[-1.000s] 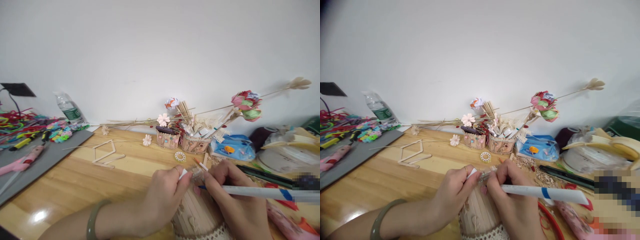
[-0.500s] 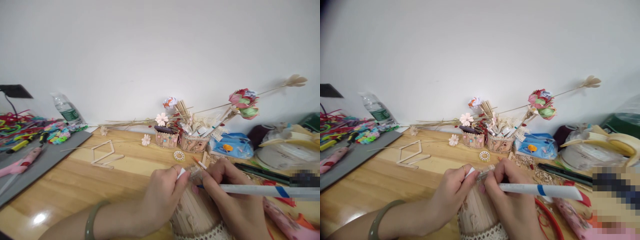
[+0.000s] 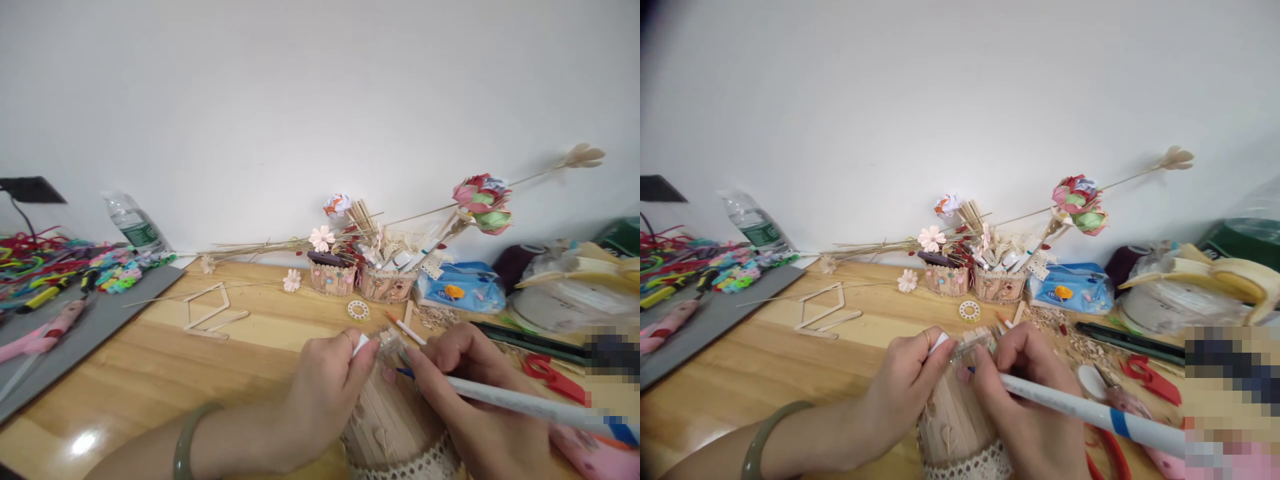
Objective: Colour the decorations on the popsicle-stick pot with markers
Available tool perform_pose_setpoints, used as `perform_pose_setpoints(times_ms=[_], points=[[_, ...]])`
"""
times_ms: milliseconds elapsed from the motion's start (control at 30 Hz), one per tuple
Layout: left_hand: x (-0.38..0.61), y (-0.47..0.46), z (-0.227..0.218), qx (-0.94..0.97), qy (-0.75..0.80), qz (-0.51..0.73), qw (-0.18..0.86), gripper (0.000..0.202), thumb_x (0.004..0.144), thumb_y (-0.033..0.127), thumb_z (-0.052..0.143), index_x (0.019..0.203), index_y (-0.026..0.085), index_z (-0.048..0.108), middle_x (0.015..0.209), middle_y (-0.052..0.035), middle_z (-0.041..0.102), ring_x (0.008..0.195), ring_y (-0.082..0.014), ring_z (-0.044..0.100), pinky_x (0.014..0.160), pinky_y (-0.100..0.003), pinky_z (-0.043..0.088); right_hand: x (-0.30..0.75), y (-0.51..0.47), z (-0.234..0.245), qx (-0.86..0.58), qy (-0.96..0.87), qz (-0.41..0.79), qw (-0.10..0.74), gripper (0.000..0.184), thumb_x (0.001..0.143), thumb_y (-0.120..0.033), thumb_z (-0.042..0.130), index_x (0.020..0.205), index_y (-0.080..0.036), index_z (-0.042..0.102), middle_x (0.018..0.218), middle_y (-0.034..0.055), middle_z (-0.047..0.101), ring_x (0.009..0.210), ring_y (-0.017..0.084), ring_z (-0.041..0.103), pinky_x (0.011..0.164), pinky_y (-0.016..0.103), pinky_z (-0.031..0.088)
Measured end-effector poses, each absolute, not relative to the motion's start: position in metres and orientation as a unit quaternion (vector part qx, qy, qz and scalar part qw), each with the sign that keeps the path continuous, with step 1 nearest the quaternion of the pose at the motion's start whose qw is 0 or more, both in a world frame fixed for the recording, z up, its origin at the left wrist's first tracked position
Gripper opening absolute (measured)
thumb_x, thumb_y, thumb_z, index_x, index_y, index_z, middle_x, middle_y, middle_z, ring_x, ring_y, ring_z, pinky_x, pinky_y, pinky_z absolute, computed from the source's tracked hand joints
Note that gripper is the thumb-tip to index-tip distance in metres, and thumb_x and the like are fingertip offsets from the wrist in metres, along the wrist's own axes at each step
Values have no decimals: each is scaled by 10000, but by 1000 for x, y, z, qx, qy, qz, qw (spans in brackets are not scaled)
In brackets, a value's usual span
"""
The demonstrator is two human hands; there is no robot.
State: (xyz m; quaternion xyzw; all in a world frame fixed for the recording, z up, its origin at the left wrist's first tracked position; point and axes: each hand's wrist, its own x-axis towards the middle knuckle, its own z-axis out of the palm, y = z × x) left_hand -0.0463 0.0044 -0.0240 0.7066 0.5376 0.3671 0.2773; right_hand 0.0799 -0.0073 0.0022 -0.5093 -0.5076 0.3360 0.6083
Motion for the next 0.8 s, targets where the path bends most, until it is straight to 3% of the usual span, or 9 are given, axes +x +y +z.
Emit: perform_pose_setpoints(times_ms=[233, 800], points=[[-47, 4, -24, 704, 537, 368, 284, 332, 880, 319, 345, 573, 204, 295, 499, 67, 297, 467, -95, 321, 481, -235, 242, 87, -1, -5, -490, -561, 309, 592, 313, 733, -248, 579, 525, -216, 348, 501, -57, 348, 477, 102, 300, 427, 232, 266], [-46, 4, -23, 700, 538, 366, 293, 330, 880, 319, 337, 573, 203, 305, 496, 63, 307, 466, -97, 320, 481, -238, 242, 91, -1, -7, -490, -598, 285, 566, 314, 740, -271, 582, 529, -217, 355, 501, -54, 354, 457, 96, 342, 407, 224, 310]])
